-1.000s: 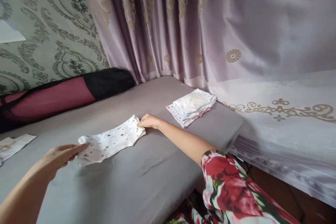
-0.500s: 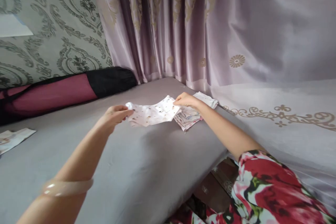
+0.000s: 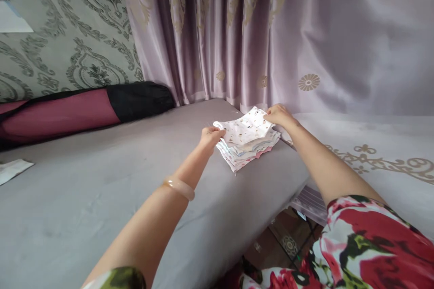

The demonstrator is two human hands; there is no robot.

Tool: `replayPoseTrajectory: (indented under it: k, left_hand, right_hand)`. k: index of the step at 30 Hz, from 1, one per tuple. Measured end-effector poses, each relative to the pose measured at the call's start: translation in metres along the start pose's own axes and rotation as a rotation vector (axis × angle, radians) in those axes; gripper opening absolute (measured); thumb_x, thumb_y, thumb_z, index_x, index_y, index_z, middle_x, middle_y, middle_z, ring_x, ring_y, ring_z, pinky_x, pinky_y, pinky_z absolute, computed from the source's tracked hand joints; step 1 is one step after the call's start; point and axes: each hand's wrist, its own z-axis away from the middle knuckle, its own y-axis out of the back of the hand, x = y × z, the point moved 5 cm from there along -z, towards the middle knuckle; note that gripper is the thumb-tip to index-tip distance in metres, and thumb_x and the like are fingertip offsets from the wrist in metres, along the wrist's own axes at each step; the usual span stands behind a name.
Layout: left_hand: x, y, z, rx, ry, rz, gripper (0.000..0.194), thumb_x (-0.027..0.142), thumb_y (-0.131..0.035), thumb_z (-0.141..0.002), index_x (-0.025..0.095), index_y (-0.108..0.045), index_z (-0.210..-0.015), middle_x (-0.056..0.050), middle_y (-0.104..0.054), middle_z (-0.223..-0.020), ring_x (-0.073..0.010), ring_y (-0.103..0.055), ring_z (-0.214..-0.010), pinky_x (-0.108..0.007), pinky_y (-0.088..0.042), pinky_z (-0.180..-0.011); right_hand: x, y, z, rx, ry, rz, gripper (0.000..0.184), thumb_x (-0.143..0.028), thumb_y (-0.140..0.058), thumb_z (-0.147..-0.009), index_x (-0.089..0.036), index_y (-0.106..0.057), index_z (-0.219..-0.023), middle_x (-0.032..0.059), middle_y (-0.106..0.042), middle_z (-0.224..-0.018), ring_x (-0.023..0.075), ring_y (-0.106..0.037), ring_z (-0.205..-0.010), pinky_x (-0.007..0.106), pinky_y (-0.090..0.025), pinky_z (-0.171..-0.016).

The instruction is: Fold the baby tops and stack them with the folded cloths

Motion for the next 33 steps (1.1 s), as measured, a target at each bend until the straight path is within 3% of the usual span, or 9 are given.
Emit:
replayPoseTrajectory:
  k: [5, 13, 21, 29, 31, 33]
  left_hand:
    - [-0.009, -0.029, -0.004, -0.032, 0.027, 0.101, 0.019, 0.016, -0.069, -0.068, 0.017, -0.054, -0.057, 0.001, -0.054, -0.054, -0.0084, -0.048, -0.052, -0.022, -0.038, -0.054]
    - [-0.022, -0.053, -0.003, -0.036, 0.142, 0.143, 0.023, 0.013, -0.068, -0.074, 0.016, -0.053, -0.057, 0.003, -0.052, -0.052, -0.0069, -0.047, -0.049, -0.02, -0.038, -0.053]
    - [-0.044, -0.057, -0.011, -0.02, 0.173, 0.185, 0.025, 0.013, -0.073, -0.068, 0.017, -0.051, -0.057, 0.004, -0.052, -0.049, -0.006, -0.045, -0.045, -0.017, -0.035, -0.047]
    - [-0.061, -0.058, -0.014, -0.034, 0.193, 0.115, 0.02, 0.018, -0.072, -0.072, 0.016, -0.054, -0.064, 0.004, -0.054, -0.051, -0.0055, -0.042, -0.042, -0.019, -0.031, -0.043]
    - [-0.063, -0.058, -0.014, -0.03, 0.194, 0.087, 0.015, 0.019, -0.072, -0.075, 0.015, -0.058, -0.071, 0.003, -0.056, -0.054, -0.0066, -0.045, -0.044, -0.02, -0.035, -0.046]
    - [-0.065, -0.056, -0.012, -0.006, 0.183, 0.047, 0.02, 0.022, -0.072, -0.076, 0.013, -0.061, -0.09, 0.001, -0.06, -0.061, -0.0094, -0.052, -0.051, -0.022, -0.042, -0.053]
  right_hand:
    - [0.025, -0.008, -0.006, 0.02, -0.055, 0.092, 0.034, -0.027, -0.058, -0.083, -0.012, -0.074, -0.108, 0.0191, -0.061, -0.12, 0.0286, -0.058, -0.109, 0.035, -0.045, -0.09]
    - [0.037, -0.02, -0.009, -0.025, -0.095, 0.148, 0.041, -0.026, -0.05, -0.089, -0.006, -0.067, -0.12, 0.0228, -0.055, -0.128, 0.0316, -0.053, -0.118, 0.038, -0.041, -0.098]
    - [0.044, -0.039, -0.014, -0.049, -0.092, 0.149, 0.046, -0.026, -0.047, -0.09, -0.003, -0.064, -0.125, 0.0253, -0.053, -0.131, 0.0355, -0.049, -0.122, 0.04, -0.041, -0.1]
    - [0.047, -0.065, -0.009, -0.12, -0.121, 0.141, 0.043, -0.024, -0.044, -0.092, -0.004, -0.064, -0.124, 0.0241, -0.058, -0.126, 0.0319, -0.054, -0.118, 0.037, -0.043, -0.095]
    - [0.045, -0.069, -0.005, -0.114, -0.143, 0.141, 0.041, -0.023, -0.044, -0.092, -0.005, -0.064, -0.123, 0.023, -0.059, -0.125, 0.0314, -0.055, -0.117, 0.037, -0.043, -0.094]
    - [0.039, -0.068, -0.001, -0.06, -0.148, 0.158, 0.038, -0.019, -0.044, -0.091, -0.005, -0.064, -0.12, 0.0231, -0.059, -0.124, 0.0319, -0.054, -0.117, 0.039, -0.042, -0.095]
